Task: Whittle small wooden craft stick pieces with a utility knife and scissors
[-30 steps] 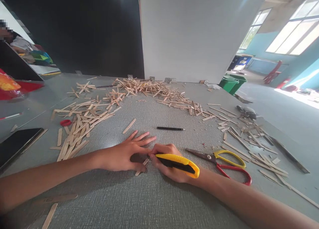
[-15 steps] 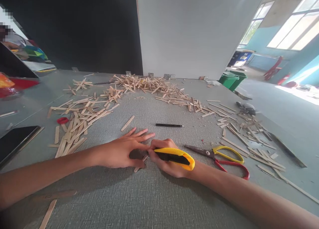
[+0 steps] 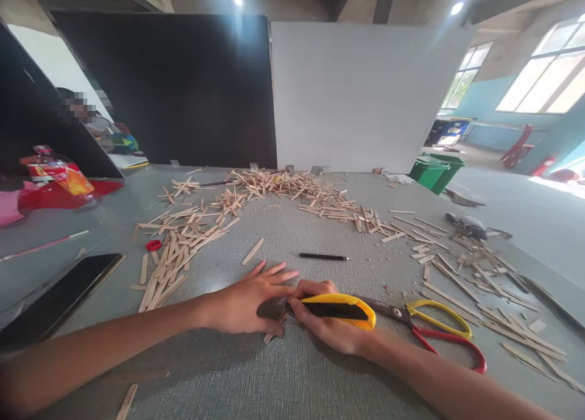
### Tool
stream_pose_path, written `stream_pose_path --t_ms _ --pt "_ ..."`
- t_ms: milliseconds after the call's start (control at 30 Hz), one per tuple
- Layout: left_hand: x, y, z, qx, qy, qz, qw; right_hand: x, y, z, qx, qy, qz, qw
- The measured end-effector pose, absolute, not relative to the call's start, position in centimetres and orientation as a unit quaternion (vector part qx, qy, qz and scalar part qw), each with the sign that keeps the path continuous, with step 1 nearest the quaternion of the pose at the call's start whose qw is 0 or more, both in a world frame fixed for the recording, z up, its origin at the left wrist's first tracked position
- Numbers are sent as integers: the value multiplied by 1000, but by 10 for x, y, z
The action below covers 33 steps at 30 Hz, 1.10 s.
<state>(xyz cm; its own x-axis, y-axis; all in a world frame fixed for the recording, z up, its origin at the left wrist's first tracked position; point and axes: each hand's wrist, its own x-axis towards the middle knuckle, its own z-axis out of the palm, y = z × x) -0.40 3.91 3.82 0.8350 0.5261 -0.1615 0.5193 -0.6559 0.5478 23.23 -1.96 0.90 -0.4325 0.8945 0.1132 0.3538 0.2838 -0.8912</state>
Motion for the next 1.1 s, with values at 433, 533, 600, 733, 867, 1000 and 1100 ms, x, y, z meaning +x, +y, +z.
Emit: stream_pose_path --t_ms 433,533,600,733,867,1000,1100 --pt "3 33 32 790 355 109 487 235 -23 6 -456 -657 438 410" --pt "4 36 28 746 332 84 571 237 -23 7 -455 -653 439 416" --pt "5 38 26 725 322 83 603 237 -22 7 -454 -650 442 420" --pt "5 39 25 700 319 85 633 240 -20 4 -452 -626 485 410" --pt "3 38 25 688 317 82 648 242 -15 0 -448 -591 537 403" --pt "1 37 24 682 310 86 657 242 -9 2 -436 -568 558 420" --pt "1 38 24 678 306 89 662 242 -7 3 -432 -558 564 429"
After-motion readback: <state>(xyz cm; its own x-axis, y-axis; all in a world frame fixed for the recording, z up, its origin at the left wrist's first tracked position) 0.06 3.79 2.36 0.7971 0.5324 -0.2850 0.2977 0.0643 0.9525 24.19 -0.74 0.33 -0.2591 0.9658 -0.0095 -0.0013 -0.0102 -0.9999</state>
